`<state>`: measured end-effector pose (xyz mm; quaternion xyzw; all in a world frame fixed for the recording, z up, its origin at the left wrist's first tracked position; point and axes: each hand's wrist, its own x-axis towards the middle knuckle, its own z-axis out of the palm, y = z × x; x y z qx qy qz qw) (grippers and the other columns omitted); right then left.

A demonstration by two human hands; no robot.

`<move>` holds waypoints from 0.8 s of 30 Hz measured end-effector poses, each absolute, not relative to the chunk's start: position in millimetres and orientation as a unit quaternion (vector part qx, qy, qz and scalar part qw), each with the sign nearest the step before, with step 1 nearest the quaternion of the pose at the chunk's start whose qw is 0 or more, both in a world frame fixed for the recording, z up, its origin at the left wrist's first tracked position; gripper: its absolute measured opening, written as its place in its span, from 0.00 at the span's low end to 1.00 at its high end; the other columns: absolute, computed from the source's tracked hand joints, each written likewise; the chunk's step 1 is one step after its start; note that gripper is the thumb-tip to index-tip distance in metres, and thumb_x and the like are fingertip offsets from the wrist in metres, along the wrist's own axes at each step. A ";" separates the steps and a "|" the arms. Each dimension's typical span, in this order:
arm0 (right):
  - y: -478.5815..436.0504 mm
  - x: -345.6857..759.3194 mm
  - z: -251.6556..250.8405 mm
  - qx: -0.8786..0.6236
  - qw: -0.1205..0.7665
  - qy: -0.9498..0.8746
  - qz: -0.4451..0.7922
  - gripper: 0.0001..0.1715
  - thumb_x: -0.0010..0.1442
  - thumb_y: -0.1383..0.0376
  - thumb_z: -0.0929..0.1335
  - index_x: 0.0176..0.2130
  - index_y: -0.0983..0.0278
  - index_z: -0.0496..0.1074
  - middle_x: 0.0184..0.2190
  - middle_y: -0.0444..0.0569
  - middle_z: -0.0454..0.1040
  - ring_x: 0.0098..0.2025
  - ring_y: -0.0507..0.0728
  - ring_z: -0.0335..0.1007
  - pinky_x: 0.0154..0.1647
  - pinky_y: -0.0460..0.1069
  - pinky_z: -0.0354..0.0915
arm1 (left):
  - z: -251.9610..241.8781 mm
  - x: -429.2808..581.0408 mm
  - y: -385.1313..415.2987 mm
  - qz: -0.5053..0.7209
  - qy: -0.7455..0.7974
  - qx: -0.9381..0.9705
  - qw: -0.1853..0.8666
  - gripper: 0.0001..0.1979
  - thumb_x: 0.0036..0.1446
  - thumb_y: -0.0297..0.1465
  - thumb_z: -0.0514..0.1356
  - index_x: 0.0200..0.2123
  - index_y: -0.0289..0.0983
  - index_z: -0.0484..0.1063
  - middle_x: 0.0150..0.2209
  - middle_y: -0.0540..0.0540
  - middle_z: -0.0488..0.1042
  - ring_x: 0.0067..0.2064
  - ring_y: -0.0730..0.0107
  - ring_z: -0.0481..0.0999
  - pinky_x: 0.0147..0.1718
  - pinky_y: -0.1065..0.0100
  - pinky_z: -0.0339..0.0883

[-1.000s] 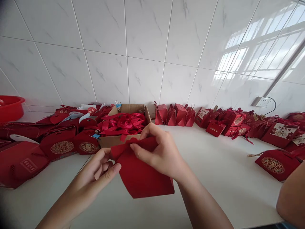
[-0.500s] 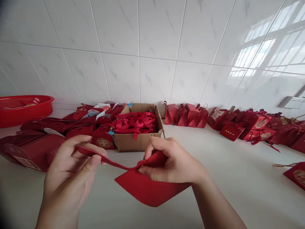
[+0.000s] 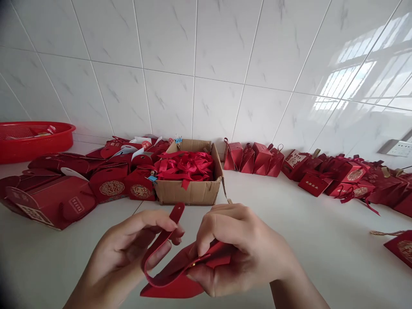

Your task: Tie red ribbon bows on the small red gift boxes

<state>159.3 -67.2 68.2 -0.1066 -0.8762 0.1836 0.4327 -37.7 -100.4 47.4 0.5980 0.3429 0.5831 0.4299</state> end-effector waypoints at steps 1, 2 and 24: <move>-67.9 159.6 67.9 -0.110 0.429 -0.878 0.179 0.14 0.48 0.71 0.72 0.31 0.60 0.62 0.23 0.44 0.73 0.24 0.51 0.68 0.25 0.46 0.63 | 46.4 -37.1 -99.0 0.585 0.343 0.611 0.407 0.03 0.51 0.29 0.64 0.30 0.43 0.78 0.29 0.48 0.73 0.33 0.70 0.74 0.34 0.72 0.70; -68.4 159.8 67.9 -0.115 0.426 -0.880 0.174 0.15 0.48 0.71 0.72 0.31 0.60 0.62 0.23 0.44 0.73 0.24 0.51 0.68 0.25 0.46 0.63 | 45.5 -36.4 -97.8 0.590 0.344 0.620 0.387 0.04 0.51 0.28 0.64 0.29 0.43 0.78 0.30 0.48 0.72 0.34 0.70 0.74 0.35 0.72 0.70; -73.6 163.8 72.2 -0.134 0.444 -0.872 0.157 0.17 0.48 0.73 0.72 0.34 0.59 0.64 0.26 0.45 0.68 0.25 0.52 0.66 0.21 0.46 0.65 | 50.4 -21.3 -111.5 0.630 0.303 0.546 0.462 0.03 0.51 0.29 0.64 0.28 0.43 0.78 0.28 0.48 0.76 0.29 0.71 0.76 0.29 0.74 0.73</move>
